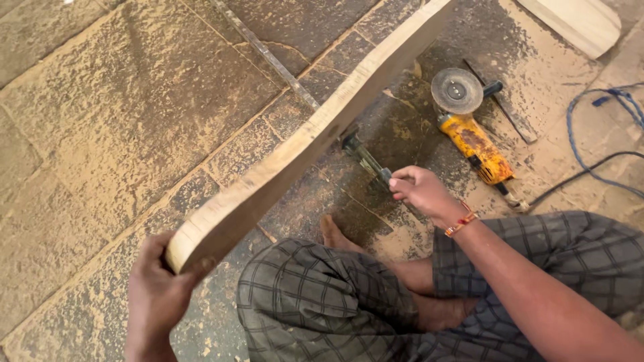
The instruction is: The person secures a curved wooden piece in a floor-mounted clamp and smooths its edges using a yellow angle grinder. They periodically remove the wood to inspect it and reposition it in the clamp before continuing to grind the surface.
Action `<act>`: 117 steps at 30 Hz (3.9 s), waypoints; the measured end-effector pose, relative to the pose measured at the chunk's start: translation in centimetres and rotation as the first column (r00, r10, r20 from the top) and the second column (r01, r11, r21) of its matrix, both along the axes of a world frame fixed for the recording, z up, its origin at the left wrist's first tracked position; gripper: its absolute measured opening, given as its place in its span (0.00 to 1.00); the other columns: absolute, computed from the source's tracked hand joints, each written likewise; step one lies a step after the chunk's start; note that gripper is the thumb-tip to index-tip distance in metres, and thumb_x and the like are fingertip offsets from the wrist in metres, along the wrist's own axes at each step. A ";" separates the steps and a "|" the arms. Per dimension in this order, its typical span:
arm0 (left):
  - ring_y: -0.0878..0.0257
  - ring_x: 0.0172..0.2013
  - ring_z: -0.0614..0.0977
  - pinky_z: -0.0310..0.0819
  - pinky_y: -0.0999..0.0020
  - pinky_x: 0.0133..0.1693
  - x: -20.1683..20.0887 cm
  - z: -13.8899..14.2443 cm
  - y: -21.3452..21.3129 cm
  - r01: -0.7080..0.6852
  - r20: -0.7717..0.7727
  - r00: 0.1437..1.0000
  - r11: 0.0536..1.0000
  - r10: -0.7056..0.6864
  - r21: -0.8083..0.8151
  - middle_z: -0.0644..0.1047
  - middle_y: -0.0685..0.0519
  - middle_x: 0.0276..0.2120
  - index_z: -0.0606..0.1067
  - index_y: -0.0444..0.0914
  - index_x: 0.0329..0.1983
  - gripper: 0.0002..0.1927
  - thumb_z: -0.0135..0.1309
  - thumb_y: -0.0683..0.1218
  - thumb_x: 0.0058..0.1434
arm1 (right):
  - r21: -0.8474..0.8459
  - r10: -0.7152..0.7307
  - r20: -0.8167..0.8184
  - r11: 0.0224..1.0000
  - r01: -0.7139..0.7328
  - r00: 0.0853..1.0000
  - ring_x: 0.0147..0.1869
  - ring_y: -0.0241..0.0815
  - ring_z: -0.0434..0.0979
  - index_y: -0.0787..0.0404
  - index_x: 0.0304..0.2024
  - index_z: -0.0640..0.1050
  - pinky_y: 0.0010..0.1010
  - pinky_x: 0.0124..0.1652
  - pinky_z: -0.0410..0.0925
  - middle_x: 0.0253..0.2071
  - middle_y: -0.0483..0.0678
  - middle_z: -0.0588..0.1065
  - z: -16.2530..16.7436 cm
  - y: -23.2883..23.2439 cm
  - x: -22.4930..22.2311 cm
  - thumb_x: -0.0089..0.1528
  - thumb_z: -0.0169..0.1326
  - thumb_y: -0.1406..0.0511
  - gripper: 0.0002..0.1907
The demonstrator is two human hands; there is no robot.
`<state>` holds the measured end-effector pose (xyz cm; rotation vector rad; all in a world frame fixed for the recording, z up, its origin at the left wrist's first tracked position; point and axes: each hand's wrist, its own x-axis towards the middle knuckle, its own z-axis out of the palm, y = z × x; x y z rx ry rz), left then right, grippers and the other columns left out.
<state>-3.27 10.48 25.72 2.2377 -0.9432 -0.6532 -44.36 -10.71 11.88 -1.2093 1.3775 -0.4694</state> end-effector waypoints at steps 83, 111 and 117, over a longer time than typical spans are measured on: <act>0.49 0.60 0.79 0.71 0.49 0.60 8.0 -11.5 3.0 -0.073 0.498 0.749 0.693 -0.438 0.718 0.79 0.49 0.59 0.71 0.52 0.67 0.36 0.63 0.63 0.55 | -0.334 -0.012 -0.394 0.933 -0.131 0.919 0.42 0.58 0.80 0.65 0.52 0.74 0.46 0.41 0.71 0.38 0.61 0.79 -5.3 3.8 -1.1 0.60 0.61 0.54 0.25; 0.45 0.35 0.83 0.74 0.49 0.36 -11.2 -0.3 -18.7 0.265 0.475 0.771 0.891 -0.425 0.368 0.82 0.44 0.31 0.73 0.40 0.39 0.24 0.69 0.59 0.53 | -0.238 0.111 -0.333 0.951 -0.198 0.936 0.42 0.64 0.78 0.63 0.42 0.76 0.50 0.41 0.69 0.34 0.61 0.77 -9.1 3.1 -1.0 0.63 0.55 0.52 0.20; 0.55 0.30 0.83 0.78 0.56 0.36 -11.0 8.9 -15.3 0.055 0.524 0.851 0.987 0.035 -0.154 0.80 0.51 0.31 0.75 0.39 0.41 0.26 0.69 0.62 0.53 | -0.184 0.141 -0.399 0.956 -0.230 0.906 0.45 0.65 0.78 0.64 0.44 0.74 0.52 0.45 0.70 0.38 0.63 0.77 -8.0 2.4 -0.3 0.64 0.55 0.49 0.24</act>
